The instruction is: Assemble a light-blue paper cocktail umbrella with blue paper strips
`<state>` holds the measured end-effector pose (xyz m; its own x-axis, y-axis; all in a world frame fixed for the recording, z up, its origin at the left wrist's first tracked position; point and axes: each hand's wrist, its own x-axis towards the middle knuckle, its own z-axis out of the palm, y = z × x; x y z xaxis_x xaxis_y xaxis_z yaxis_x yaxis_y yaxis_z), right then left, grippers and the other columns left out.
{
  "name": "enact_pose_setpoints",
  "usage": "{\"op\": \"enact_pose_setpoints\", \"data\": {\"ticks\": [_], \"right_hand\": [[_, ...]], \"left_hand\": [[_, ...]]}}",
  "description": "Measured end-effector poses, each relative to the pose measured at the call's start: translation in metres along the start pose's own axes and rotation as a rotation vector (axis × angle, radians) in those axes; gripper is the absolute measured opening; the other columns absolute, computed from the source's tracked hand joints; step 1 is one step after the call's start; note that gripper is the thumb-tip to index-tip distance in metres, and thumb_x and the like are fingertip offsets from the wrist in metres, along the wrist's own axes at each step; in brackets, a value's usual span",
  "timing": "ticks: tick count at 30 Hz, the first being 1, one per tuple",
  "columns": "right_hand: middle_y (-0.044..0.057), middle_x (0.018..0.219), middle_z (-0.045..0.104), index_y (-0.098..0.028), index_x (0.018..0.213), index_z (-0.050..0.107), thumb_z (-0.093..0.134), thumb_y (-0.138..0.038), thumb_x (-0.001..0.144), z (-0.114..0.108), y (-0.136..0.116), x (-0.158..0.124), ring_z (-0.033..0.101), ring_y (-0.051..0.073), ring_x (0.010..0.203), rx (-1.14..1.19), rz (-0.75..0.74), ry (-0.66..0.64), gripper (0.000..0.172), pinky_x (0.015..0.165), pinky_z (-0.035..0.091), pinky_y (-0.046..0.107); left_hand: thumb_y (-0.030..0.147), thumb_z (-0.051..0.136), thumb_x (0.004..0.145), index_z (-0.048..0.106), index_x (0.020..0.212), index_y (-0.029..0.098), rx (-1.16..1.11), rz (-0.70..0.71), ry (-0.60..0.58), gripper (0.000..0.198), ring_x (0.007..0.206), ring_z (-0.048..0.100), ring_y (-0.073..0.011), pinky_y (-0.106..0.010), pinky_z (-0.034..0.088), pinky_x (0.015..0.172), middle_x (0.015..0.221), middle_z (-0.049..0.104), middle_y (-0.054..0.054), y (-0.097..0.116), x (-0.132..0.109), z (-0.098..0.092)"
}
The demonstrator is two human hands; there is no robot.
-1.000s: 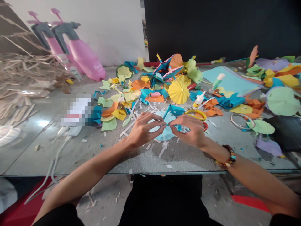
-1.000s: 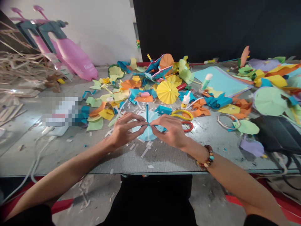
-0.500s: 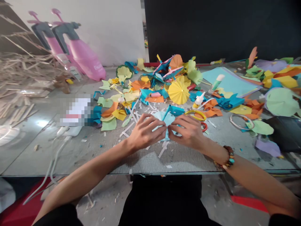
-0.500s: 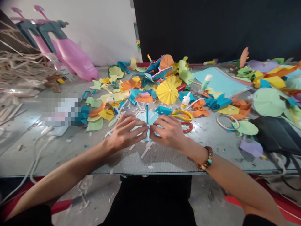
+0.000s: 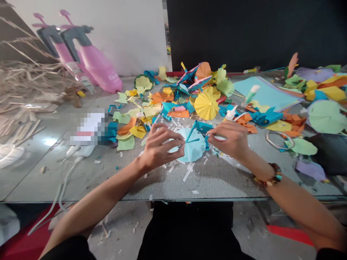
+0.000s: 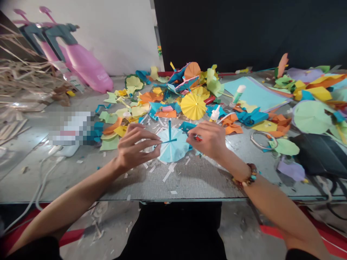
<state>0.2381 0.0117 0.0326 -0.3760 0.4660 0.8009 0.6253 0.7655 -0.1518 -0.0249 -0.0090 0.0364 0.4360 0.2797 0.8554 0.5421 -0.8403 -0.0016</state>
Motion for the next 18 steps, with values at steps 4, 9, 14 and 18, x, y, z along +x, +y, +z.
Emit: {"op": "enact_pose_setpoints", "data": {"ticks": [4,9,14,18], "right_hand": [[0.004,0.093,0.078,-0.026,0.100,0.076,0.060,-0.018,0.090,-0.004,-0.015,0.006,0.073,0.021,0.081,0.192,0.031,0.068,0.020,0.076,0.058,0.038],[0.003,0.086,0.078,-0.023,0.095,0.075,0.069,-0.023,0.090,0.004,-0.035,0.005,0.073,0.019,0.080,0.395,0.090,-0.120,0.008,0.074,0.059,0.033],[0.001,0.083,0.078,-0.023,0.088,0.076,0.069,-0.031,0.092,0.005,-0.029,0.002,0.072,0.017,0.072,0.438,0.341,-0.132,0.011,0.067,0.058,0.029],[0.003,0.086,0.079,-0.022,0.092,0.076,0.069,-0.033,0.092,0.006,-0.026,0.001,0.073,0.018,0.075,0.424,0.364,-0.107,0.013,0.067,0.060,0.030]], "left_hand": [[0.016,0.076,0.080,0.070,0.096,0.029,-0.059,-0.040,0.009,0.021,0.079,0.066,-0.0131,-0.037,0.049,0.083,0.091,0.075,0.005,0.001,0.001,0.000],[0.019,0.079,0.081,0.070,0.103,0.026,-0.091,-0.040,-0.053,0.025,0.081,0.068,-0.0145,-0.035,0.051,0.080,0.094,0.076,0.001,0.007,-0.003,0.010],[0.023,0.074,0.088,0.066,0.121,0.024,-0.192,-0.161,-0.095,0.033,0.083,0.071,-0.0137,-0.033,0.052,0.078,0.099,0.078,-0.002,0.004,-0.007,0.014],[0.017,0.069,0.091,0.068,0.119,0.025,-0.227,-0.243,-0.051,0.029,0.078,0.072,-0.0121,-0.032,0.054,0.078,0.094,0.079,0.000,0.003,-0.009,0.016]]}}
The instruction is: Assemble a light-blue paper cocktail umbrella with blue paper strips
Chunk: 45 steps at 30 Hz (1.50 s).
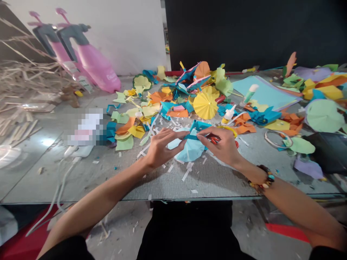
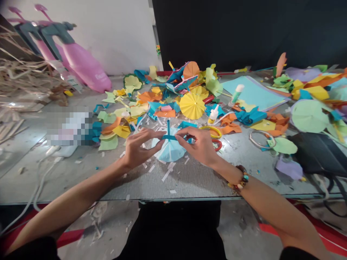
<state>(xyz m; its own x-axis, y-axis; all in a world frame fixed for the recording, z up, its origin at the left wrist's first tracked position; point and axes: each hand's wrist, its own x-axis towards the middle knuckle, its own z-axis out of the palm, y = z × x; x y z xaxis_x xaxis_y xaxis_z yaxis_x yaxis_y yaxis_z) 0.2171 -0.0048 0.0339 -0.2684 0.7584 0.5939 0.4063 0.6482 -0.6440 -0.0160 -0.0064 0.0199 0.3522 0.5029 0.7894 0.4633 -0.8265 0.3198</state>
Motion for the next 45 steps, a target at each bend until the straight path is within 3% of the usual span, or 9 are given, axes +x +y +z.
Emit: {"op": "enact_pose_setpoints", "data": {"ticks": [5,13,17,23,26,30,36,42,45], "right_hand": [[0.004,0.091,0.080,-0.022,0.100,0.077,0.074,-0.035,0.088,0.007,-0.001,-0.005,0.075,0.018,0.078,0.059,0.043,-0.007,0.017,0.070,0.063,0.029],[0.003,0.082,0.078,-0.020,0.091,0.077,0.072,-0.034,0.088,0.015,-0.002,-0.007,0.073,0.016,0.071,0.194,0.139,-0.050,0.015,0.065,0.062,0.027],[0.003,0.084,0.078,-0.020,0.094,0.075,0.073,-0.032,0.088,0.015,-0.004,-0.008,0.072,0.015,0.073,0.183,0.134,-0.073,0.014,0.067,0.060,0.027],[0.001,0.078,0.072,-0.020,0.088,0.069,0.068,-0.027,0.092,0.013,-0.004,-0.009,0.067,0.014,0.070,0.007,-0.046,-0.086,0.007,0.066,0.054,0.027],[0.001,0.083,0.072,-0.021,0.094,0.066,0.067,-0.022,0.091,0.012,-0.003,-0.009,0.068,0.014,0.074,0.002,-0.089,-0.103,0.003,0.069,0.055,0.027],[0.000,0.087,0.072,-0.023,0.101,0.062,0.067,-0.018,0.089,0.013,0.000,-0.011,0.070,0.015,0.076,-0.018,-0.113,-0.059,0.014,0.070,0.057,0.027],[0.001,0.089,0.074,-0.025,0.102,0.058,0.063,-0.013,0.092,0.014,0.002,-0.013,0.071,0.017,0.079,-0.225,-0.352,-0.048,0.016,0.072,0.056,0.031],[0.001,0.088,0.073,-0.026,0.092,0.049,0.062,-0.009,0.090,0.012,0.001,-0.014,0.071,0.018,0.078,-0.247,-0.373,-0.047,0.021,0.068,0.054,0.032],[0.001,0.088,0.074,-0.026,0.088,0.047,0.065,-0.010,0.087,0.008,0.000,-0.012,0.072,0.018,0.079,-0.223,-0.343,0.021,0.024,0.069,0.055,0.032]], "left_hand": [[0.014,0.067,0.091,0.068,0.119,0.024,0.003,0.026,0.010,0.030,0.076,0.070,-0.0123,-0.032,0.053,0.076,0.092,0.078,-0.001,0.001,-0.002,0.002],[0.013,0.065,0.092,0.064,0.124,0.025,0.036,0.041,0.049,0.034,0.073,0.070,-0.0114,-0.031,0.055,0.079,0.092,0.078,0.000,0.006,-0.003,0.005],[0.012,0.067,0.091,0.063,0.124,0.022,0.062,0.090,0.039,0.034,0.068,0.067,-0.0108,-0.030,0.054,0.081,0.080,0.075,0.003,0.008,-0.004,0.007],[0.019,0.071,0.091,0.067,0.112,0.021,0.111,0.100,-0.067,0.022,0.083,0.070,-0.0138,-0.031,0.050,0.080,0.094,0.077,-0.001,0.010,-0.002,0.004],[0.015,0.067,0.092,0.067,0.104,0.021,0.098,0.086,-0.060,0.012,0.083,0.070,-0.0130,-0.031,0.049,0.080,0.094,0.077,-0.001,0.009,-0.002,0.002],[0.017,0.069,0.090,0.067,0.103,0.022,0.128,0.069,-0.040,0.014,0.086,0.070,-0.0136,-0.031,0.049,0.080,0.096,0.077,0.000,0.006,-0.002,0.001],[0.018,0.071,0.089,0.070,0.102,0.023,0.222,0.125,-0.114,0.014,0.082,0.069,-0.0146,-0.033,0.048,0.083,0.092,0.078,0.002,0.006,-0.004,0.003],[0.021,0.074,0.085,0.071,0.089,0.023,0.300,0.132,-0.020,0.006,0.071,0.067,-0.0137,-0.034,0.048,0.081,0.079,0.077,0.004,0.003,0.001,-0.002],[0.019,0.073,0.085,0.070,0.083,0.023,0.325,0.091,0.056,0.005,0.067,0.067,-0.0129,-0.033,0.048,0.077,0.076,0.076,0.004,-0.004,0.006,-0.009]]}}
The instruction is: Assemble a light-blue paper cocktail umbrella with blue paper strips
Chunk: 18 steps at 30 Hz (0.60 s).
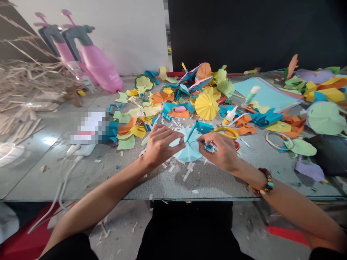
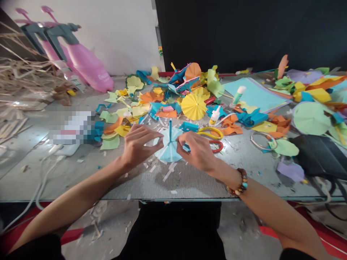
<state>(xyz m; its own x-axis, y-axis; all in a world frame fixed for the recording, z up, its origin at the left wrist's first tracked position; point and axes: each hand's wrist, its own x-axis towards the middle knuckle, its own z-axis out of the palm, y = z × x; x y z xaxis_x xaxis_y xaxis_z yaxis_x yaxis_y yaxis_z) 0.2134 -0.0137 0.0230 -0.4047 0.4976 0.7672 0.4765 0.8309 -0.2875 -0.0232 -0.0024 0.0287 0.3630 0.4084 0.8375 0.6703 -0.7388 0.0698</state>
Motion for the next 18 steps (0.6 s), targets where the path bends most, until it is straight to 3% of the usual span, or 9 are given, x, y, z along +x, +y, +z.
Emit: {"op": "enact_pose_setpoints", "data": {"ticks": [3,6,9,18], "right_hand": [[0.000,0.085,0.074,-0.026,0.088,0.049,0.068,-0.014,0.086,-0.004,0.002,0.004,0.072,0.018,0.076,0.032,0.119,0.044,0.022,0.068,0.056,0.031],[0.000,0.083,0.072,-0.024,0.090,0.055,0.067,-0.017,0.088,-0.005,0.002,0.007,0.070,0.016,0.072,0.118,0.200,-0.026,0.014,0.066,0.055,0.029],[0.000,0.083,0.071,-0.023,0.093,0.062,0.065,-0.016,0.089,-0.004,-0.001,0.008,0.068,0.014,0.073,0.181,0.182,-0.101,0.009,0.068,0.055,0.027],[0.001,0.084,0.072,-0.021,0.092,0.068,0.070,-0.023,0.088,0.000,-0.004,0.006,0.067,0.014,0.075,0.348,0.336,-0.117,0.004,0.067,0.055,0.025]], "left_hand": [[0.017,0.072,0.086,0.072,0.087,0.022,-0.024,-0.096,0.050,0.005,0.070,0.069,-0.0135,-0.033,0.049,0.075,0.081,0.078,0.003,-0.011,0.001,-0.001],[0.018,0.069,0.091,0.072,0.106,0.023,-0.242,0.003,-0.095,0.016,0.085,0.073,-0.0142,-0.033,0.053,0.080,0.096,0.079,-0.001,-0.014,-0.002,0.004],[0.018,0.066,0.095,0.069,0.119,0.023,-0.430,0.091,-0.193,0.024,0.089,0.074,-0.0141,-0.032,0.056,0.082,0.100,0.079,-0.003,-0.008,-0.006,0.010],[0.026,0.076,0.088,0.072,0.112,0.022,-0.549,0.050,-0.149,0.025,0.080,0.074,-0.0139,-0.030,0.060,0.077,0.093,0.079,-0.004,0.005,-0.006,0.011]]}}
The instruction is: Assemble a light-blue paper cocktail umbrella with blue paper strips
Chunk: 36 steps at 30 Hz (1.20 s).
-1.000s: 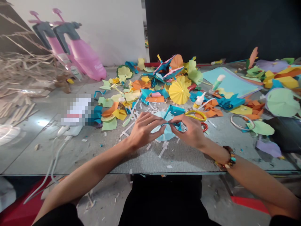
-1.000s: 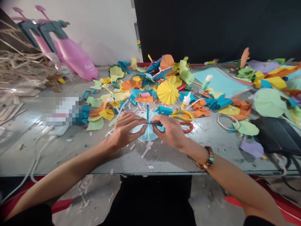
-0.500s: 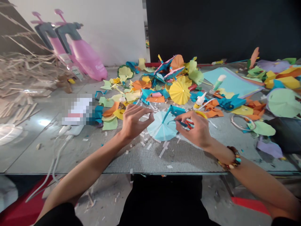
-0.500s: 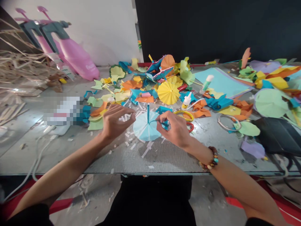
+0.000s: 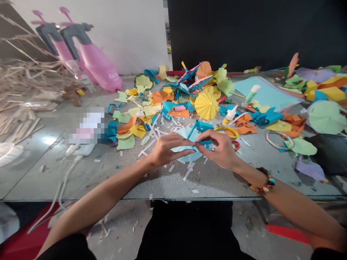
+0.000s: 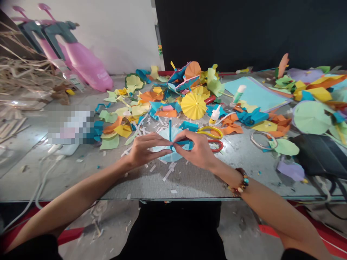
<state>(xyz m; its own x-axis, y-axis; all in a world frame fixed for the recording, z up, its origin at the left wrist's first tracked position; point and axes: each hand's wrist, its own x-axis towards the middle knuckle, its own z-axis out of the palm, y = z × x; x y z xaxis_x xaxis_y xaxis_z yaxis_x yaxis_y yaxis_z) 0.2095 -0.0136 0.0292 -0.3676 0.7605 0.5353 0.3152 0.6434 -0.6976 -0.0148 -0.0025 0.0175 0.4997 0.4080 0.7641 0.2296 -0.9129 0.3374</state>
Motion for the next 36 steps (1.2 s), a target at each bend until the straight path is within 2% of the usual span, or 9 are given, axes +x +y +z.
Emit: {"op": "enact_pose_setpoints", "data": {"ticks": [7,14,24,36], "right_hand": [[0.001,0.084,0.076,-0.022,0.091,0.072,0.071,-0.023,0.088,0.0003,0.0001,-0.0002,0.069,0.015,0.074,-0.010,-0.002,0.025,0.003,0.070,0.057,0.027],[0.002,0.088,0.079,-0.024,0.094,0.073,0.069,-0.022,0.090,0.0004,0.0019,-0.0024,0.074,0.018,0.078,-0.085,-0.100,0.053,0.006,0.071,0.058,0.031],[0.001,0.086,0.079,-0.024,0.095,0.072,0.069,-0.017,0.088,0.0002,0.0008,-0.0023,0.074,0.017,0.076,-0.134,-0.202,0.076,0.010,0.068,0.058,0.029],[0.001,0.086,0.079,-0.024,0.097,0.072,0.067,-0.016,0.090,0.0016,0.0009,-0.0031,0.074,0.016,0.073,-0.126,-0.222,0.042,0.012,0.066,0.057,0.028]], "left_hand": [[0.025,0.076,0.088,0.072,0.114,0.022,0.037,-0.075,0.089,0.026,0.077,0.072,-0.0125,-0.027,0.060,0.073,0.088,0.078,-0.001,0.0044,-0.0019,0.0028],[0.021,0.077,0.087,0.073,0.109,0.020,0.061,-0.108,0.127,0.023,0.078,0.071,-0.0124,-0.027,0.059,0.071,0.089,0.078,-0.003,0.0046,-0.0043,0.0028],[0.022,0.075,0.088,0.073,0.107,0.021,0.088,-0.118,0.141,0.020,0.078,0.072,-0.0122,-0.026,0.060,0.071,0.090,0.078,-0.003,0.0059,-0.0045,0.0036],[0.024,0.075,0.089,0.073,0.109,0.021,0.098,-0.085,0.108,0.020,0.079,0.071,-0.0120,-0.026,0.060,0.072,0.090,0.078,-0.002,0.0075,-0.0041,0.0025]]}}
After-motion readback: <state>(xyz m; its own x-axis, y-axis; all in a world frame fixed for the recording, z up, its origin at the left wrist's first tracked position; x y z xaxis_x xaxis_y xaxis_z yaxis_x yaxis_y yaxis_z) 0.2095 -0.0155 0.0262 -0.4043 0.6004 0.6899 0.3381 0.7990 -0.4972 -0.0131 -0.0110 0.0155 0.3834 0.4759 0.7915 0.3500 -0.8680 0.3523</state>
